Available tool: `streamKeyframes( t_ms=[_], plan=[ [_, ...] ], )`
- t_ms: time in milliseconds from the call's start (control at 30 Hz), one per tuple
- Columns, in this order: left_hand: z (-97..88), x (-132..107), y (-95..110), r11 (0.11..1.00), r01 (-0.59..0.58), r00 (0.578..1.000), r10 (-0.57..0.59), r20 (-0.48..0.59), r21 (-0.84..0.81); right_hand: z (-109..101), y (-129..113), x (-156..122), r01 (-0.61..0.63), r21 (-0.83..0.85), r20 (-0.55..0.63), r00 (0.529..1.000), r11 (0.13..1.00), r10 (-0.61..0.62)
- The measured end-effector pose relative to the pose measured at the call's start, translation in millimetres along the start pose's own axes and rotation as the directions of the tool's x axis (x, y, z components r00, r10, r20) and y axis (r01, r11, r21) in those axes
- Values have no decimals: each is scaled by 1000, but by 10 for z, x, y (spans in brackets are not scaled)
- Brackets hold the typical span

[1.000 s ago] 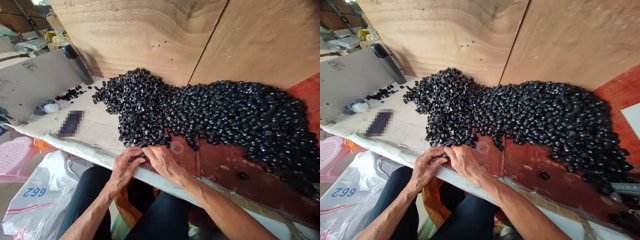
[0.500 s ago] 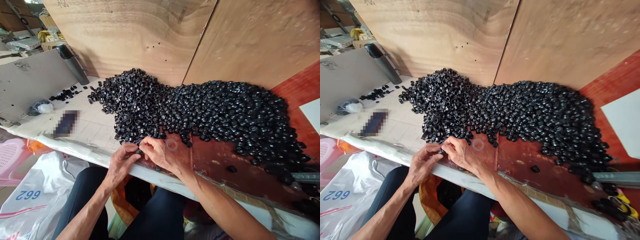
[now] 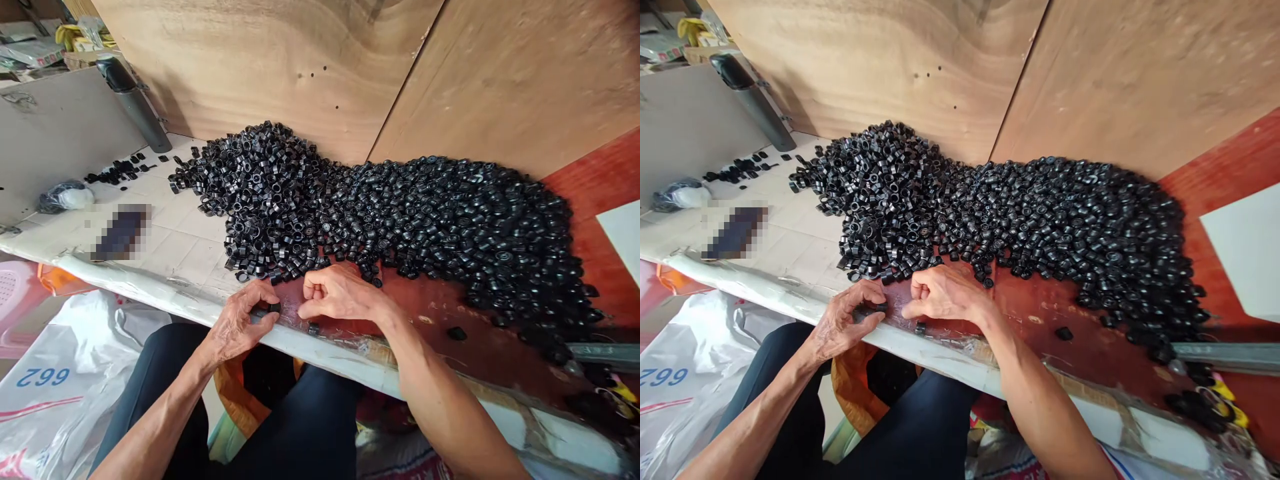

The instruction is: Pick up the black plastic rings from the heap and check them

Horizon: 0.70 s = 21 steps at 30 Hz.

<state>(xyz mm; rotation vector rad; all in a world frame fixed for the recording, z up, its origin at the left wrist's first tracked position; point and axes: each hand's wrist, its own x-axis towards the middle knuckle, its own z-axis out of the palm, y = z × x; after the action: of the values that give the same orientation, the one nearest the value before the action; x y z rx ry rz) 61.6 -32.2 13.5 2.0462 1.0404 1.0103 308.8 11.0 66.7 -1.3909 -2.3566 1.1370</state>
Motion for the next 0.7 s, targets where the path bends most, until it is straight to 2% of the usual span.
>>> streamKeyframes(
  t_ms=[33,100,167,267,367,433,500,600,700],
  plan=[
    [-6,10,7,1000,4,999,-5,35,12,-62,21,-25,-14,-42,94,995,999,18],
    [-6,18,6,999,5,996,-9,85,44,-104,34,-54,-28,-130,200,978,991,54],
    [2,12,-6,997,13,993,-21,112,71,-52,15,-56,-1,-164,248,968,986,42],
    [-3,1,-23,997,70,993,-73,92,40,75,-16,-28,62,-153,260,965,986,-20],
    [-44,4,-31,967,217,975,-208,73,-132,157,-19,4,87,-115,173,983,990,-66],
    [-75,15,-29,898,305,952,-292,88,-317,197,-33,20,110,-57,70,992,992,-106],
    [-95,30,-21,813,343,936,-336,103,-470,242,-71,28,122,17,-27,992,992,-122],
    [-96,44,-7,741,360,922,-373,98,-567,323,-138,27,131,119,-128,985,984,-115],
    [-80,43,-12,725,365,914,-399,77,-584,393,-151,24,139,153,-191,976,978,-109]
  ],
)
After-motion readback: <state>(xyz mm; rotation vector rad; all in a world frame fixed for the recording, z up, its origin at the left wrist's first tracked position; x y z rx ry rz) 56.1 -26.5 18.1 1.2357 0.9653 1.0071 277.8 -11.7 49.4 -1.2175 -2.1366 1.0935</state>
